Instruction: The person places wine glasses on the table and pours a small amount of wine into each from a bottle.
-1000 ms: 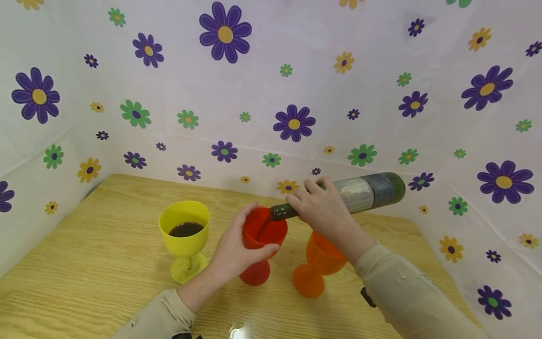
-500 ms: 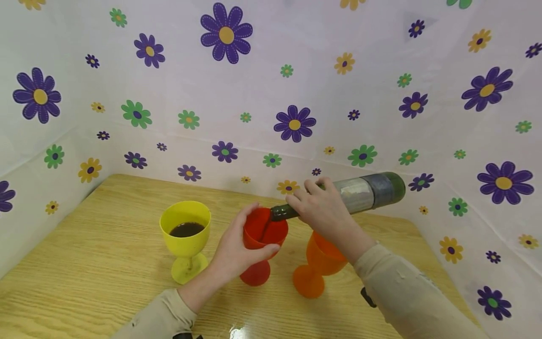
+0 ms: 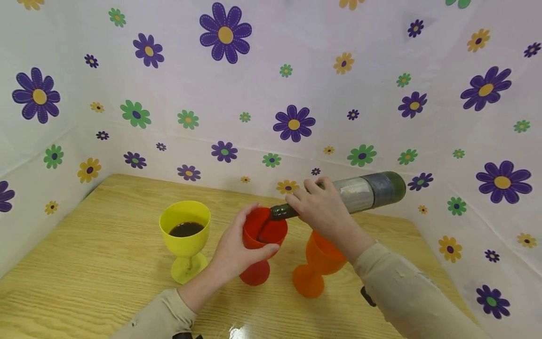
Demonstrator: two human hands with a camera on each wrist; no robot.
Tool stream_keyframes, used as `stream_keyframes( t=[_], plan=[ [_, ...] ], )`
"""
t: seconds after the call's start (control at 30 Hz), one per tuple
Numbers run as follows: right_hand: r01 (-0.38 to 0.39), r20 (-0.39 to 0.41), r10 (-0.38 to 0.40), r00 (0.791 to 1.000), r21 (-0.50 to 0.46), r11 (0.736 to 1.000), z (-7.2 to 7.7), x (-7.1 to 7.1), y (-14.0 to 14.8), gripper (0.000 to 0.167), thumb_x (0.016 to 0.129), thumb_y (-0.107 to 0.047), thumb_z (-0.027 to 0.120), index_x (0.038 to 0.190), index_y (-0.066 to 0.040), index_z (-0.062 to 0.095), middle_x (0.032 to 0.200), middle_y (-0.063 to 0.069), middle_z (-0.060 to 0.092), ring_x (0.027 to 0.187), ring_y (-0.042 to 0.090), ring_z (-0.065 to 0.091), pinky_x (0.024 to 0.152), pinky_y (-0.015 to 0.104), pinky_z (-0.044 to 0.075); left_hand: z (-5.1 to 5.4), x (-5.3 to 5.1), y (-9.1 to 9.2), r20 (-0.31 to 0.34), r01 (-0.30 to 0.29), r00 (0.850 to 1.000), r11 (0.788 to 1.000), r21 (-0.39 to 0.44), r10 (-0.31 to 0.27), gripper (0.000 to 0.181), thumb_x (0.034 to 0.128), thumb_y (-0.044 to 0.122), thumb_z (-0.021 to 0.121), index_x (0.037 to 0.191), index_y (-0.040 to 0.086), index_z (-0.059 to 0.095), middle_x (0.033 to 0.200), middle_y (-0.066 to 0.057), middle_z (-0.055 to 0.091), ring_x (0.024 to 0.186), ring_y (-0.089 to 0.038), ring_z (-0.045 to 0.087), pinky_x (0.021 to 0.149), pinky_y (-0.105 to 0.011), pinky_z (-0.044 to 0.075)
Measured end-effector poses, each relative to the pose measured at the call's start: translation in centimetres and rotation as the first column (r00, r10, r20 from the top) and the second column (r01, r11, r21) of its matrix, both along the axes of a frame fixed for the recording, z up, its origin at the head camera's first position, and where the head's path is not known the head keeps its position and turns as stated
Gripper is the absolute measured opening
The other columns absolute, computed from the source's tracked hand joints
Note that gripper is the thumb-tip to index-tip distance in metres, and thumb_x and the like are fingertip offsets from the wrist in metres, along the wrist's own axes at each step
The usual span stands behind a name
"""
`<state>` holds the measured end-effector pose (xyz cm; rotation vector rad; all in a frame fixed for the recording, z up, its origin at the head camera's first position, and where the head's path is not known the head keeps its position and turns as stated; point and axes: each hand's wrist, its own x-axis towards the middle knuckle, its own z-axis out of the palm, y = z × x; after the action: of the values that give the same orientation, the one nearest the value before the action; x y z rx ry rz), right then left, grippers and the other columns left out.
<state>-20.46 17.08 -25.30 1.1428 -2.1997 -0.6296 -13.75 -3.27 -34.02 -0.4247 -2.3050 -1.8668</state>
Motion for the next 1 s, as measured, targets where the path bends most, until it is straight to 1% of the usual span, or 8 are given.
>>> stream_keyframes(
  t=[0.27,0.67,1.0],
  plan=[
    [-0.023,-0.010,0.023,1.000,-0.007,1.000,-0.15,-0.17,0.00,0.045,0.068,-0.030,0.087,0.096,-0.013,0.057,0.088,0.003,0.066,0.085,0.028,0.055,0.080,0.047,0.045,-0.06,0.03,-0.05,-0.003,0.004,1.000,1.000,0.001,-0.004,0.088,0.0752,0.039,0.080,0.146,0.018,0.032,0.132,0.000,0.047,0.115,-0.018,0.049,0.088,-0.036,0.049],
    [-0.018,-0.002,0.018,1.000,-0.007,1.000,-0.10,-0.19,-0.02,0.045,0.068,-0.029,0.088,0.096,-0.013,0.057,0.088,0.002,0.066,0.085,0.028,0.055,0.081,0.048,0.045,-0.09,-0.01,-0.11,-0.015,-0.001,1.000,1.000,-0.006,0.001,0.089,0.0749,0.040,0.080,0.146,0.017,0.032,0.132,0.000,0.048,0.115,-0.018,0.049,0.089,-0.035,0.048],
    [-0.029,-0.020,0.029,0.999,0.000,1.000,-0.15,-0.30,-0.03,0.044,0.069,-0.029,0.087,0.096,-0.013,0.056,0.087,0.002,0.066,0.085,0.028,0.055,0.080,0.047,0.044,-0.10,-0.02,-0.10,-0.021,0.005,1.000,1.000,0.003,-0.005,0.088,0.0752,0.039,0.080,0.145,0.017,0.032,0.131,0.000,0.048,0.115,-0.017,0.049,0.089,-0.035,0.048]
  ],
)
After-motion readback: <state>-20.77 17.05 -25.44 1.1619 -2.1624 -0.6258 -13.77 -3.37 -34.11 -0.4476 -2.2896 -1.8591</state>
